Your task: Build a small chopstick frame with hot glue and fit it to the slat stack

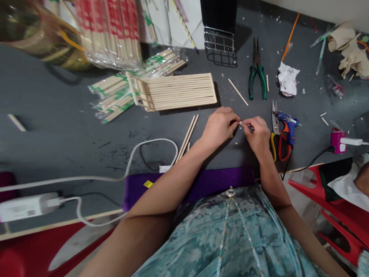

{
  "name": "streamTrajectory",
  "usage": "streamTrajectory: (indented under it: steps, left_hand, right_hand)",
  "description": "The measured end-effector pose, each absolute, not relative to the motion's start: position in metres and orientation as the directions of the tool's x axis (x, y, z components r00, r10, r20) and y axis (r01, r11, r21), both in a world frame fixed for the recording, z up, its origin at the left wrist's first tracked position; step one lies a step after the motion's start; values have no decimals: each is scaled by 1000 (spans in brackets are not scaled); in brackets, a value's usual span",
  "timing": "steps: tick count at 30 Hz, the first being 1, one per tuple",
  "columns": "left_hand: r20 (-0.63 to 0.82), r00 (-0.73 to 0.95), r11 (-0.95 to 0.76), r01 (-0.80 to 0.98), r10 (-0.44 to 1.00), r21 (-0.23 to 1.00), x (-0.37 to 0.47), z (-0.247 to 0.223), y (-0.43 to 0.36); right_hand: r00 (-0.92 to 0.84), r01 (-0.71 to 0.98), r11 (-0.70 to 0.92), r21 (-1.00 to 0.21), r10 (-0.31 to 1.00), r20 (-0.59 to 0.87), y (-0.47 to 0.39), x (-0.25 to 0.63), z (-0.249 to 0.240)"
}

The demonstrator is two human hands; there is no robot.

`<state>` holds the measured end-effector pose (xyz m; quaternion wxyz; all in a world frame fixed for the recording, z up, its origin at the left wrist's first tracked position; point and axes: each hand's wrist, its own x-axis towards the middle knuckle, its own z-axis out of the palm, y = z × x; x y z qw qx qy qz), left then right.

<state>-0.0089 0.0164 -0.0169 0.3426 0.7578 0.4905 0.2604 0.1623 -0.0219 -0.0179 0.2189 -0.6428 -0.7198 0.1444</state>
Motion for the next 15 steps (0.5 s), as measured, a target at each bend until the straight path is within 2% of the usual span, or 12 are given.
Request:
streamTrajectory:
  steps: [15]
  left_hand:
    - [52, 398, -298, 587, 916, 753, -9, -16, 16]
  right_hand:
    - [-69, 852, 121, -510, 990, 120, -23, 163, -19]
